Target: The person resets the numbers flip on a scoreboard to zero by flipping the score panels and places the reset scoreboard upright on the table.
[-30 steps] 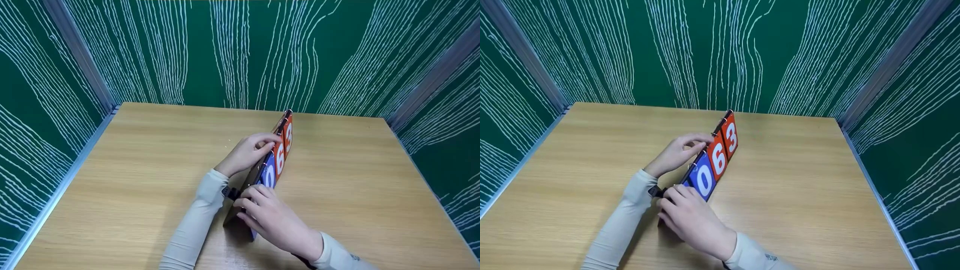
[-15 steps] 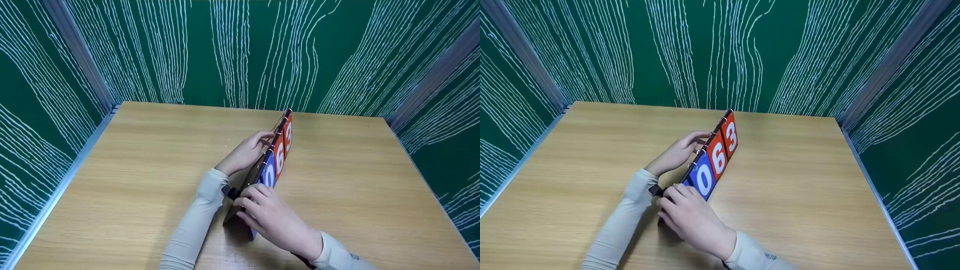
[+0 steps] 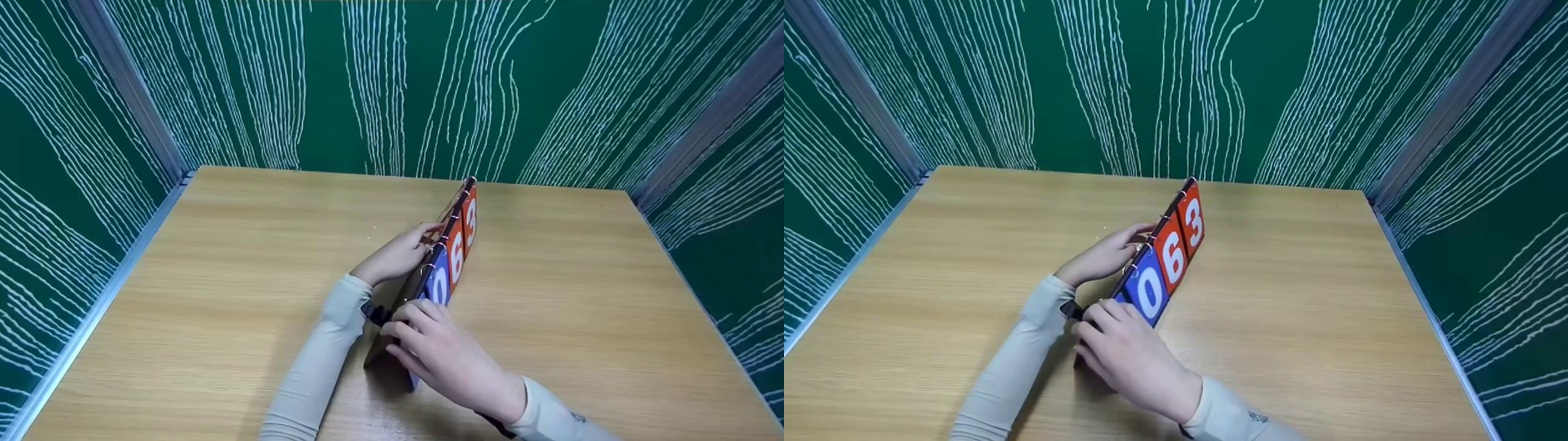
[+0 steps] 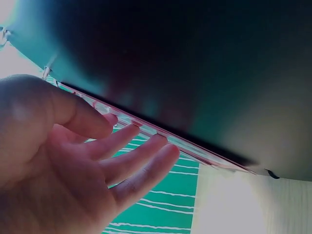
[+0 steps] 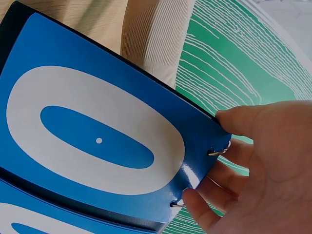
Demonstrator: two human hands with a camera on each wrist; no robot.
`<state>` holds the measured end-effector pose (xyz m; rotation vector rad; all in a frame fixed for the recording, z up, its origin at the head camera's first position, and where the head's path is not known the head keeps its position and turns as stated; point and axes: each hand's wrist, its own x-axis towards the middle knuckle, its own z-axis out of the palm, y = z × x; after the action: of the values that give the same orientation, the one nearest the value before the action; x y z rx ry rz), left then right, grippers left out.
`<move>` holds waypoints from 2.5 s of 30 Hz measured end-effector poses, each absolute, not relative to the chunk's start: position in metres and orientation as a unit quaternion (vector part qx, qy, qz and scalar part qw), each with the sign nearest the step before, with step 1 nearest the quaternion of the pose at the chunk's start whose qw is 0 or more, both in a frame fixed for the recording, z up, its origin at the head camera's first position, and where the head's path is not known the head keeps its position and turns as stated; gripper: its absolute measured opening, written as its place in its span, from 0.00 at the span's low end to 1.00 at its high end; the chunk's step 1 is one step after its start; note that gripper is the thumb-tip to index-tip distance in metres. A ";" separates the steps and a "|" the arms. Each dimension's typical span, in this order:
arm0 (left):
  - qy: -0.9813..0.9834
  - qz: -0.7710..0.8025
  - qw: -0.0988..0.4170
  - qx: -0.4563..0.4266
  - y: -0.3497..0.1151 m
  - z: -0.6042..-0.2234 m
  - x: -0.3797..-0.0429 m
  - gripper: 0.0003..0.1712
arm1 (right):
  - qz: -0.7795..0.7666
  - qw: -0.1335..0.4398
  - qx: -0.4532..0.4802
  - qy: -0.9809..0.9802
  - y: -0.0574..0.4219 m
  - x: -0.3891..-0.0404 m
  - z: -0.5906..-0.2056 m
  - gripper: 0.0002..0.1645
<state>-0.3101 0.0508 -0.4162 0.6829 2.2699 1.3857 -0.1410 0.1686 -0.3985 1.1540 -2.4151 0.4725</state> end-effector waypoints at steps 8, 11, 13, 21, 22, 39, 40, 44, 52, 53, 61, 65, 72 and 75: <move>0.820 0.479 0.193 0.249 0.050 -0.423 -0.315 0.29 | 0.173 0.210 0.418 -0.867 0.169 -0.142 -0.399 0.10; 0.823 0.466 0.196 0.260 0.049 -0.427 -0.317 0.30 | 0.175 0.212 0.420 -0.865 0.169 -0.142 -0.399 0.11; 0.823 0.459 0.201 0.269 0.048 -0.428 -0.318 0.31 | 0.174 0.212 0.420 -0.865 0.169 -0.142 -0.399 0.12; 0.826 0.421 0.242 0.288 0.040 -0.431 -0.318 0.38 | 0.174 0.198 0.413 -0.872 0.169 -0.142 -0.398 0.10; 0.829 0.412 0.245 0.287 0.039 -0.431 -0.318 0.40 | 0.174 0.198 0.413 -0.872 0.169 -0.142 -0.398 0.11; 0.816 0.416 0.277 0.290 0.035 -0.444 -0.324 0.43 | 0.169 0.192 0.409 -0.876 0.170 -0.141 -0.397 0.11; 0.815 0.417 0.276 0.293 0.035 -0.445 -0.325 0.43 | 0.169 0.191 0.409 -0.876 0.170 -0.141 -0.397 0.12; 0.815 0.412 0.272 0.303 0.034 -0.449 -0.328 0.43 | 0.168 0.190 0.410 -0.876 0.170 -0.141 -0.398 0.11; 0.805 0.412 0.303 0.301 0.028 -0.449 -0.329 0.51 | 0.166 0.192 0.410 -0.876 0.170 -0.141 -0.399 0.10; 0.801 0.413 0.308 0.304 0.027 -0.448 -0.329 0.51 | 0.167 0.194 0.411 -0.875 0.170 -0.141 -0.399 0.10; 0.773 0.430 0.331 0.330 0.020 -0.446 -0.330 0.52 | 0.167 0.218 0.423 -0.864 0.169 -0.142 -0.400 0.09; 0.771 0.438 0.327 0.326 0.018 -0.446 -0.331 0.48 | 0.169 0.223 0.425 -0.861 0.169 -0.142 -0.400 0.09; 0.798 0.426 0.315 0.287 0.018 -0.446 -0.330 0.42 | 0.167 0.222 0.425 -0.861 0.168 -0.143 -0.400 0.10; 0.801 0.423 0.314 0.282 0.019 -0.446 -0.330 0.39 | 0.166 0.221 0.424 -0.863 0.168 -0.142 -0.399 0.12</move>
<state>-0.3298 0.0187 -0.4460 0.7444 2.1122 1.1158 -0.1423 0.1684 -0.3993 1.1720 -2.3852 0.4582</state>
